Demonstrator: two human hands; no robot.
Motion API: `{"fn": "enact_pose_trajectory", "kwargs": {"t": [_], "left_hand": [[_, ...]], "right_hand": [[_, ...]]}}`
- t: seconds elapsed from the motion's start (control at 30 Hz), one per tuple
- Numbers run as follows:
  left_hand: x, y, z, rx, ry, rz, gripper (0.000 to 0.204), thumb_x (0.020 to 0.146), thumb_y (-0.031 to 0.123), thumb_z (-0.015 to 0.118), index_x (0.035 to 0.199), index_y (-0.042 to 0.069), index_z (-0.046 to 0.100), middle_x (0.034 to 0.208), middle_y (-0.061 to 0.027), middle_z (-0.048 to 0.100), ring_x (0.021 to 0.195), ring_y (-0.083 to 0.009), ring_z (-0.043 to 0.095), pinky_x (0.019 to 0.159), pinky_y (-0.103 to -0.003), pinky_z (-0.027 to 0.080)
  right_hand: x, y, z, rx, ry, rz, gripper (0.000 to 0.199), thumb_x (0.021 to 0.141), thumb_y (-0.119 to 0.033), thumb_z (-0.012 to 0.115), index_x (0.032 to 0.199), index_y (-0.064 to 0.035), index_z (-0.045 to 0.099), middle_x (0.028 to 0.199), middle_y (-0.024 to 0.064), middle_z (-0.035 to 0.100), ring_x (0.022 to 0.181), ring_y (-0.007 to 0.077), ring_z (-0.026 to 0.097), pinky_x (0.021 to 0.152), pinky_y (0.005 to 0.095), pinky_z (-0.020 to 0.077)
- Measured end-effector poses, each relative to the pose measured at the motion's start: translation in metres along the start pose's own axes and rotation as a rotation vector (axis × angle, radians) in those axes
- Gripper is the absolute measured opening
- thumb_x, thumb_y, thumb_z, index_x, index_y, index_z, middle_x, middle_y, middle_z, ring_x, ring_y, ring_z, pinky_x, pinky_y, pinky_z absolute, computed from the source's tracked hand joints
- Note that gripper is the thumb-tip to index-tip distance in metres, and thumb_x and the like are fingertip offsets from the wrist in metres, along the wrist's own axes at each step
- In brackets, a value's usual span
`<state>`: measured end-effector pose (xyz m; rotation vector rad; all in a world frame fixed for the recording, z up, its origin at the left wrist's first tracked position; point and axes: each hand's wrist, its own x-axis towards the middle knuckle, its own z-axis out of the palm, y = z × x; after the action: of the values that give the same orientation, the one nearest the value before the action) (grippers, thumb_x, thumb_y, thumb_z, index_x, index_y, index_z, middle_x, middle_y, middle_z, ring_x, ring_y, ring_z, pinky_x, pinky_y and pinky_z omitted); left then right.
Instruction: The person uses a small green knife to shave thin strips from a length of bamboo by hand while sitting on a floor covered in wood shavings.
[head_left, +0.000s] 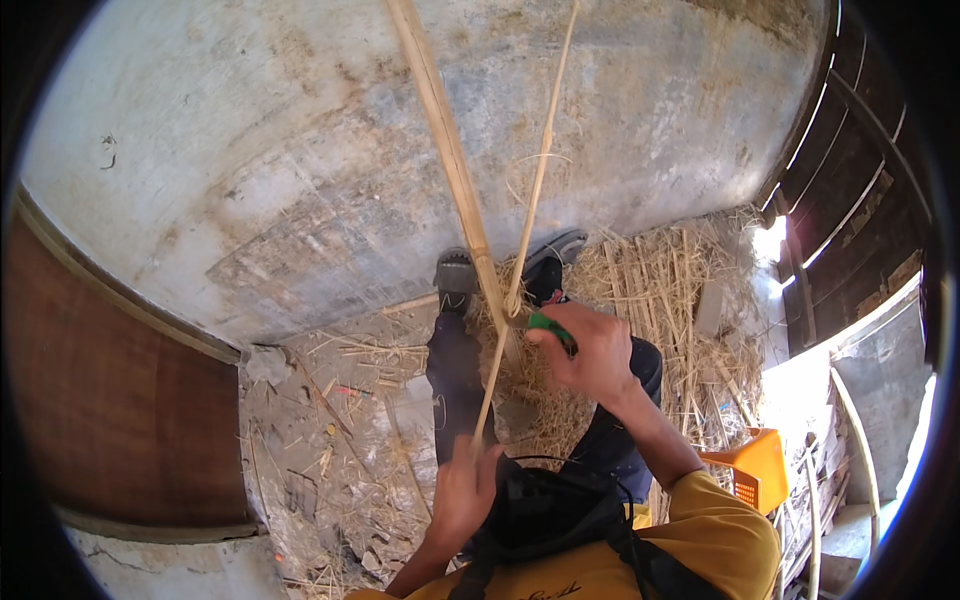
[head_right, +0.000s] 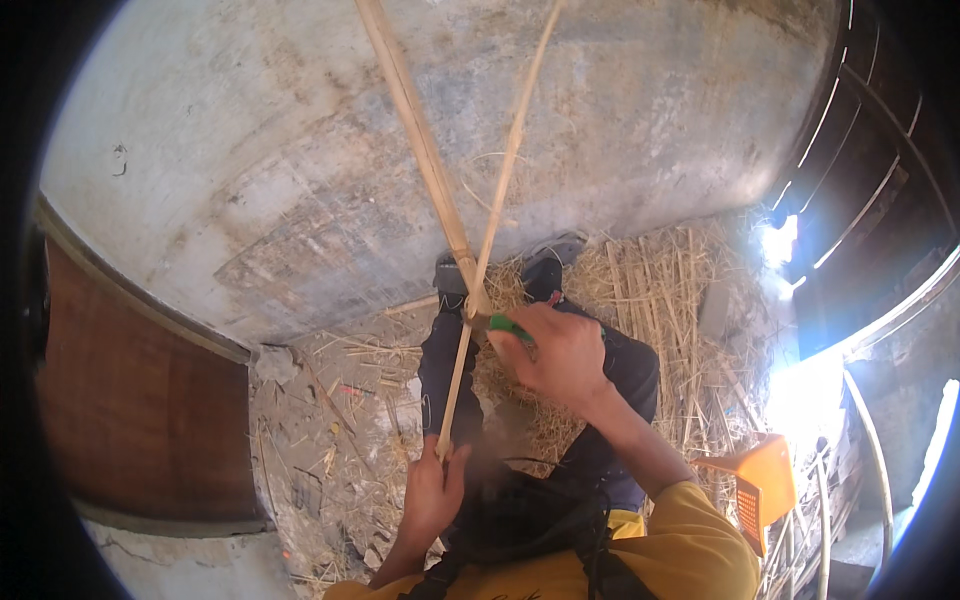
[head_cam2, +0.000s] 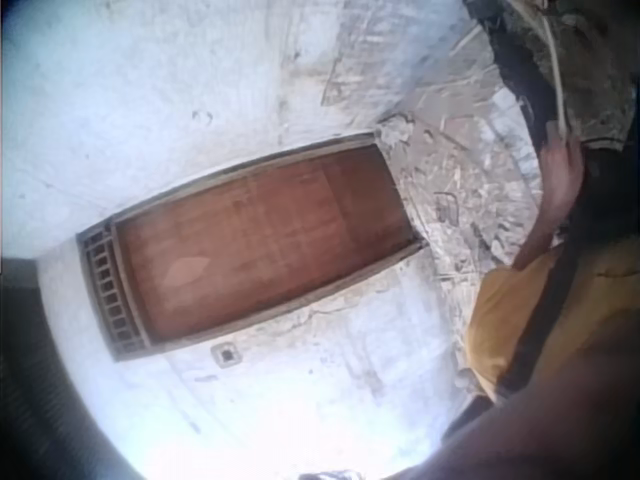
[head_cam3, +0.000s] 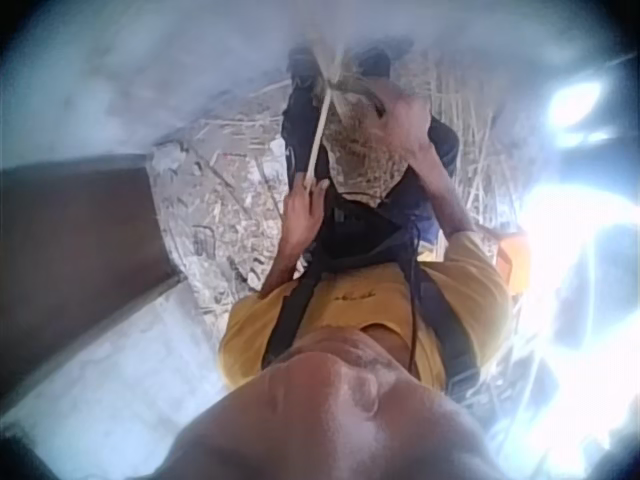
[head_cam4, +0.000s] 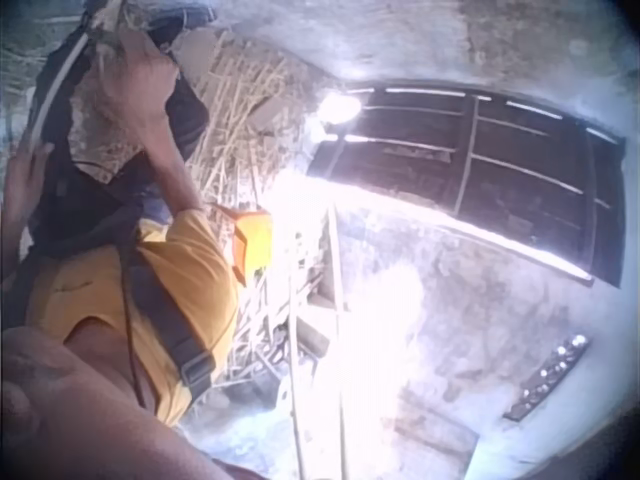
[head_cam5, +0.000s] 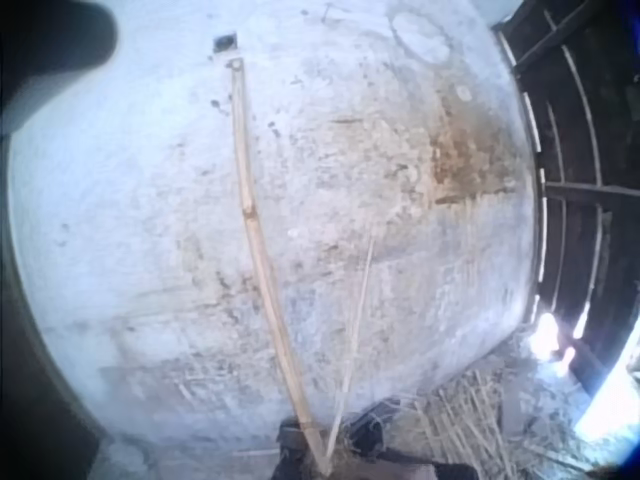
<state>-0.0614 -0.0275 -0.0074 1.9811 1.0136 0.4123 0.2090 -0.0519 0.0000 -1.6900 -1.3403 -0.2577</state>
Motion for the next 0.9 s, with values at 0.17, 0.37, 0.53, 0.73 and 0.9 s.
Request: {"fn": "enact_pose_trajectory", "kwargs": {"t": [0.17,0.37,0.53,0.73,0.9], "left_hand": [[-0.032,-0.015,-0.007,0.085,-0.08,-0.091,0.032,0.113,0.027,0.07,0.107,-0.001,0.055,0.073,-0.0281,0.068,0.073,-0.0532,0.072,0.058,-0.056,0.051],[-0.073,-0.03,-0.021,0.076,-0.151,-0.211,0.036,0.112,0.033,0.07,0.103,0.001,0.058,0.065,-0.0175,0.061,0.058,-0.0376,0.068,0.057,-0.047,0.048],[-0.07,-0.026,-0.026,0.064,-0.138,-0.194,0.035,0.113,0.033,0.07,0.104,0.001,0.058,0.064,-0.0178,0.061,0.059,-0.0402,0.068,0.056,-0.048,0.048],[-0.038,-0.03,-0.013,-0.031,-0.087,-0.046,0.03,0.115,0.029,0.068,0.111,0.001,0.055,0.066,-0.0211,0.06,0.061,-0.0457,0.067,0.056,-0.05,0.047],[0.004,-0.009,-0.013,-0.062,-0.011,0.091,0.027,0.116,0.025,0.065,0.114,0.0,0.055,0.074,-0.0246,0.063,0.069,-0.047,0.069,0.061,-0.05,0.049]], "right_hand": [[0.024,0.034,0.004,-0.062,0.122,0.095,0.027,0.102,-0.036,0.081,0.11,-0.0105,0.082,0.087,0.0104,0.078,0.066,0.0339,0.073,0.059,0.0442,0.0562],[0.044,0.078,-0.003,-0.178,0.076,0.236,0.027,0.105,-0.037,0.079,0.109,-0.011,0.082,0.084,0.014,0.078,0.071,0.0326,0.076,0.062,0.0433,0.057],[0.036,0.064,0.0,-0.017,0.032,0.36,0.027,0.106,-0.035,0.077,0.111,-0.0086,0.081,0.08,0.0142,0.075,0.069,0.0327,0.075,0.064,0.0444,0.0554],[0.017,0.028,-0.005,0.05,-0.034,0.221,0.023,0.105,-0.029,0.078,0.11,-0.0064,0.079,0.076,0.0135,0.071,0.064,0.0323,0.07,0.059,0.0436,0.0508],[-0.009,0.004,-0.006,0.19,-0.095,0.09,0.024,0.101,-0.024,0.083,0.114,-0.0054,0.078,0.089,0.0135,0.078,0.072,0.0346,0.076,0.064,0.0413,0.0582]]}}
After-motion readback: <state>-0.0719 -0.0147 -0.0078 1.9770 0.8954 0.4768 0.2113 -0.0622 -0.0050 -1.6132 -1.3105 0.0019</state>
